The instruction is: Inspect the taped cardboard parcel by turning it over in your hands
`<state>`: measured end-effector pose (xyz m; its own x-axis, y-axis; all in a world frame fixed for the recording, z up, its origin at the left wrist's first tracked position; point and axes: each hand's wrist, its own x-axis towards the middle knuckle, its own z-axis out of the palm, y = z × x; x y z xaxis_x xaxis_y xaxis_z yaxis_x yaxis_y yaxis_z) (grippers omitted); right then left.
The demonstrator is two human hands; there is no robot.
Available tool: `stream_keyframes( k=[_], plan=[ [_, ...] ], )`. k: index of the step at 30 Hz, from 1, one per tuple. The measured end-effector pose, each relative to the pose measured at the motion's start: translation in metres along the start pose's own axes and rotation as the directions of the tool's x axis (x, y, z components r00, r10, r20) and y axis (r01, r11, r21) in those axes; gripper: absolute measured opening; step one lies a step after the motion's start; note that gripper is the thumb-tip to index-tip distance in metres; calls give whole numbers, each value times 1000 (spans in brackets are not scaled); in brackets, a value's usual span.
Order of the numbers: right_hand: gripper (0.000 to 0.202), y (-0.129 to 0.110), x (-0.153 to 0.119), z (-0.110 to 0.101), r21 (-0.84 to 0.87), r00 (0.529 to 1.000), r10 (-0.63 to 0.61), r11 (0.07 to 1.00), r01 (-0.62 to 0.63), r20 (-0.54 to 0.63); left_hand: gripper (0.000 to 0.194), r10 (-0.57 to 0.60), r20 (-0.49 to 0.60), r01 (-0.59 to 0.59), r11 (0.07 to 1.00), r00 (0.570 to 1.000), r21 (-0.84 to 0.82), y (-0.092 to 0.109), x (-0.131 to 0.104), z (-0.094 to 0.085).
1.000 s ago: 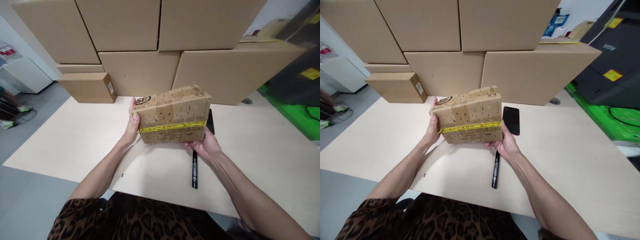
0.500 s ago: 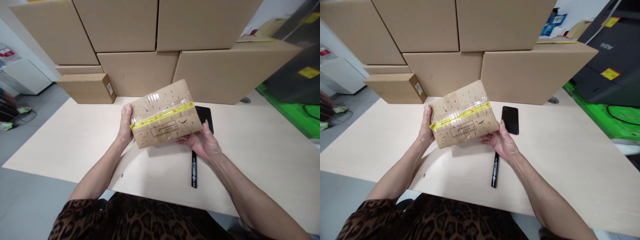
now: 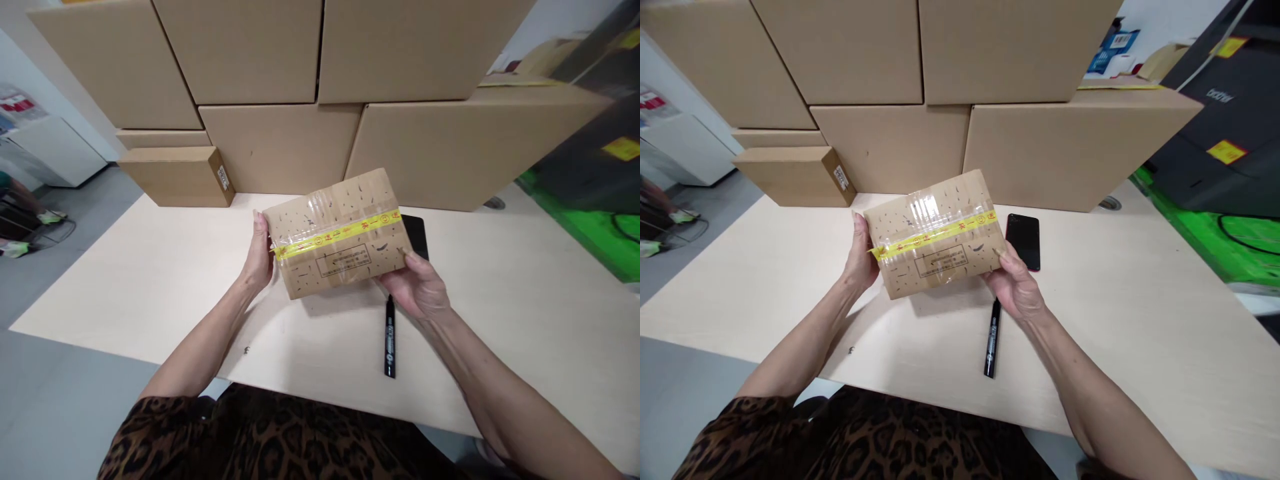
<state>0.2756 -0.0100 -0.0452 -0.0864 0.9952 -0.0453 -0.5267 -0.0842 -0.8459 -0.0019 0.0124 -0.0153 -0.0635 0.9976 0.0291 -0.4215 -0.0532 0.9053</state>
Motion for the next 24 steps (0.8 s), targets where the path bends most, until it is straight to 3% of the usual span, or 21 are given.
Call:
stream_keyframes(
  k=[3,9,13,19,24],
  plan=[
    [38,4,7,-3,89,993,-97,991,102,-61,75,-3,-41,4,999,999,45,4,-1,0],
    [33,9,14,-9,120,956,-235,959,258,-177,66,-52,38,48,993,998,109,11,-10,3],
    [42,13,9,-16,64,962,-193,976,208,-193,63,-114,52,105,983,992,153,10,-15,10],
    [45,15,4,-13,69,994,-60,995,67,-92,60,-81,-7,81,984,997,161,4,-15,14],
    [56,11,0,-5,68,996,-63,995,67,-61,65,-107,66,87,962,992,258,3,-14,10]
  ],
)
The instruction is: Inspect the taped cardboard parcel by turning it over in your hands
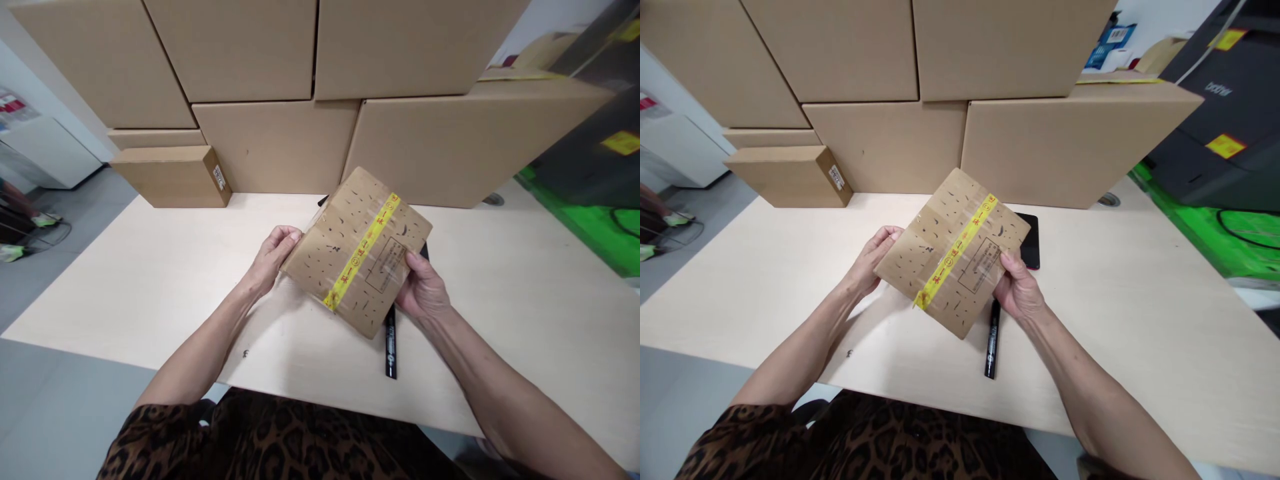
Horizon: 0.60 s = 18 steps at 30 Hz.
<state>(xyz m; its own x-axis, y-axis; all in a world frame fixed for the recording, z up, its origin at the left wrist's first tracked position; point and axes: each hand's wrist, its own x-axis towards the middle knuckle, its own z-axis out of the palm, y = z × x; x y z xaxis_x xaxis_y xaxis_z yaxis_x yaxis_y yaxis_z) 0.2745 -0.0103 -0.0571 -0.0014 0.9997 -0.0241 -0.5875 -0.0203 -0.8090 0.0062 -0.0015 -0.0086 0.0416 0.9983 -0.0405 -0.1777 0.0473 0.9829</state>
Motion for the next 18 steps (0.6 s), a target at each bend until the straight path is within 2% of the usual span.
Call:
stream_keyframes(
  k=[4,7,8,10,12,14,18],
  plan=[
    [62,-4,-7,2,-31,999,-35,999,35,-20,77,-28,137,30,999,990,-11,2,-4,-8],
    [62,-3,-11,4,-79,998,-59,995,57,-28,89,-36,289,33,999,957,18,7,-9,-14],
    [62,-3,-12,6,-93,997,-68,993,66,-22,93,-50,314,39,998,948,41,10,-11,-15],
    [58,-2,-12,8,-119,997,-80,990,81,12,99,-89,291,79,996,953,47,13,-11,-15],
    [57,-3,-11,10,-141,996,-66,987,74,65,93,-133,231,141,990,964,-20,14,-8,-11],
    [59,-4,-11,11,-161,994,-23,986,41,110,79,-153,208,181,975,966,-125,12,-3,-8],
    [65,-4,-10,10,-187,993,10,982,13,122,63,-209,299,297,910,931,-288,3,8,-9]
  ],
)
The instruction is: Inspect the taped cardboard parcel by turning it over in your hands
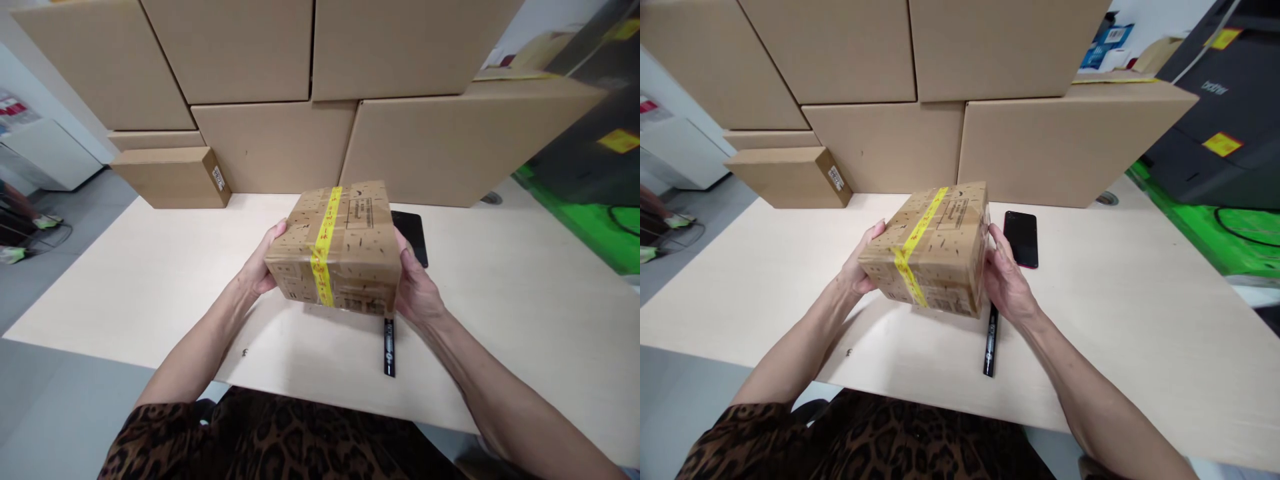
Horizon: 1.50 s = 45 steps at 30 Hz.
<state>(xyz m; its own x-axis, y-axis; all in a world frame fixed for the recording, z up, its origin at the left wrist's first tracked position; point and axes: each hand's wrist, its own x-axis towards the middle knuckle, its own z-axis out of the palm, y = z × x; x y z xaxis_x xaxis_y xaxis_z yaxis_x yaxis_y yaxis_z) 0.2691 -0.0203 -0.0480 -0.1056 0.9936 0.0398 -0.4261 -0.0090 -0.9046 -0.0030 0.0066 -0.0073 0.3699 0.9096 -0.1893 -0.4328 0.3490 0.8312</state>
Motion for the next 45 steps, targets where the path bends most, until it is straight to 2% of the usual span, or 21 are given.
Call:
stream_keyframes(
  k=[4,7,11,13,17,20,23,25,26,27,28,30,32,33,34,36,38,40,41,43,45],
  plan=[
    [61,4,1,-2,-42,999,-12,999,10,-40,58,-96,28,98,992,995,-84,-5,3,-8],
    [63,6,1,-3,-8,998,27,1000,-28,-59,51,-97,-12,96,993,995,-74,-7,2,-6],
    [60,8,-1,-6,19,997,80,997,-80,-17,52,46,-72,-49,998,996,-34,-6,-1,2],
    [62,9,-3,-7,6,996,91,996,-91,27,62,151,-128,-153,988,980,-8,-5,-2,4],
    [81,9,-6,-3,-40,987,82,996,-77,138,85,305,-211,-299,952,929,62,-3,-6,4],
    [82,6,-9,2,-49,982,45,998,-36,182,92,333,-173,-323,943,927,84,-1,-7,4],
    [83,4,-9,0,-86,986,15,996,-1,163,84,297,-82,-287,952,951,109,0,-7,3],
    [94,4,-6,-7,-206,986,-62,974,93,152,75,276,-65,-266,955,959,130,0,-6,3],
    [102,5,-5,-11,-309,978,-138,933,182,157,73,270,-71,-259,957,960,130,-1,-5,2],
    [110,6,-3,-15,-433,954,-239,852,296,182,74,264,-81,-253,960,961,118,-1,-5,2],
    [117,7,-1,-19,-554,907,-353,719,420,230,78,259,-93,-250,963,961,96,-2,-5,2],
    [125,9,2,-24,-699,742,-539,345,626,399,89,246,-112,-243,969,963,39,-1,-5,2],
    [125,10,4,-28,-707,566,-603,6,707,561,94,233,-115,-234,972,966,5,2,-5,2],
    [124,11,4,-30,-703,513,-610,-104,704,604,93,227,-106,-228,974,968,6,5,-5,1],
    [123,13,5,-31,-710,486,-615,-178,682,621,89,219,-87,-218,976,972,14,7,-5,0],
    [120,19,6,-33,-750,495,-620,-244,615,608,80,195,-43,-194,980,980,36,13,-5,-5],
    [118,26,8,-36,-783,537,-610,-242,573,582,72,171,-42,-169,985,984,46,17,-4,-10],
    [116,34,10,-38,-794,570,-593,-216,568,569,66,154,-110,-149,987,982,57,20,-4,-16],
    [116,38,12,-40,-793,570,-594,-209,572,568,64,149,-152,-140,988,977,67,20,-4,-17],
    [115,43,14,-42,-775,525,-617,-238,586,587,63,146,-209,-132,988,967,80,19,-3,-18],
    [113,46,15,-44,-751,458,-645,-291,593,612,67,145,-207,-132,988,968,76,18,-3,-16]
  ],
)
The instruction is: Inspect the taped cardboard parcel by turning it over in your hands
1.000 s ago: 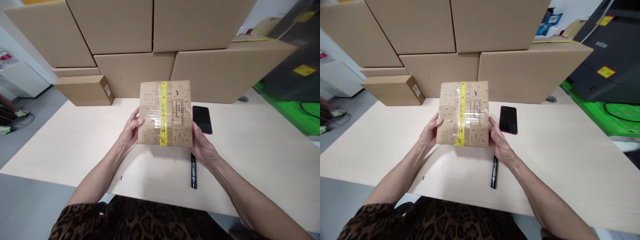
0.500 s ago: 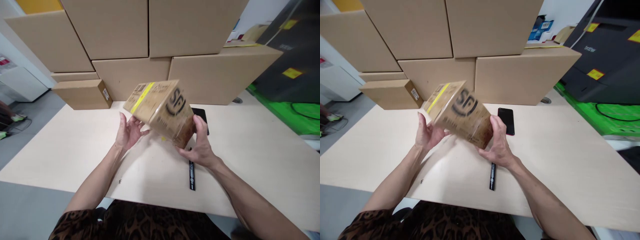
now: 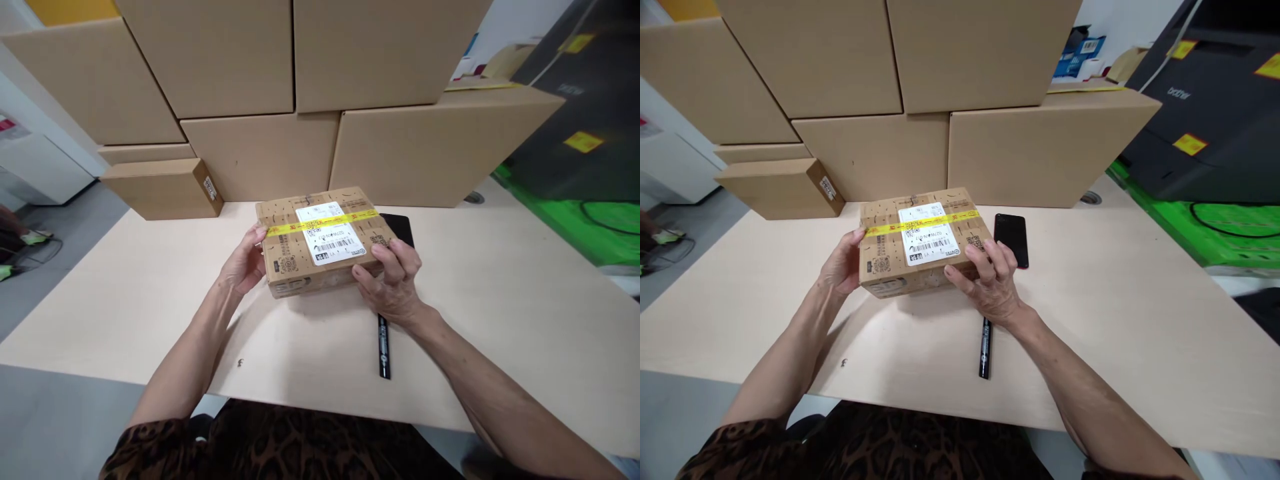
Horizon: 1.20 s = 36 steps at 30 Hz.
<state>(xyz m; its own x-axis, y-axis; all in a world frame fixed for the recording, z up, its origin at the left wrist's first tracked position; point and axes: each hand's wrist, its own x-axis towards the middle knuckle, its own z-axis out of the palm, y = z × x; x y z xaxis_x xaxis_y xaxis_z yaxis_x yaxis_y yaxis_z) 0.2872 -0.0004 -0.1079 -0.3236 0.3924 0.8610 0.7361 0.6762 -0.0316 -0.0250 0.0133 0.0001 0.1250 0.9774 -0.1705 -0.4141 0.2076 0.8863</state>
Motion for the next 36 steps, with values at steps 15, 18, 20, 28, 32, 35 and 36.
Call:
stream_keyframes(
  k=[15,18,20,28,32,35,36],
  plan=[
    [90,-9,23,-22,447,973,227,866,-226,52,101,309,-36,-306,950,950,64,-7,-11,17],
    [89,-10,27,-24,626,875,468,648,-434,122,97,326,0,-325,944,946,54,-6,-13,20],
    [93,-12,32,-26,721,770,592,422,-550,241,97,332,23,-333,941,943,54,-6,-14,20],
    [76,-16,55,-41,703,464,592,-269,-658,660,104,320,122,-330,941,940,77,-11,-10,8],
    [65,-12,53,-44,652,432,542,-321,-686,721,112,297,181,-316,945,938,85,-11,-10,5],
    [68,-16,50,-42,657,410,566,-343,-672,715,119,271,188,-288,955,944,71,-11,-9,5],
    [68,-19,49,-41,668,403,588,-346,-658,702,119,269,182,-284,957,946,62,-12,-8,6]
  ],
)
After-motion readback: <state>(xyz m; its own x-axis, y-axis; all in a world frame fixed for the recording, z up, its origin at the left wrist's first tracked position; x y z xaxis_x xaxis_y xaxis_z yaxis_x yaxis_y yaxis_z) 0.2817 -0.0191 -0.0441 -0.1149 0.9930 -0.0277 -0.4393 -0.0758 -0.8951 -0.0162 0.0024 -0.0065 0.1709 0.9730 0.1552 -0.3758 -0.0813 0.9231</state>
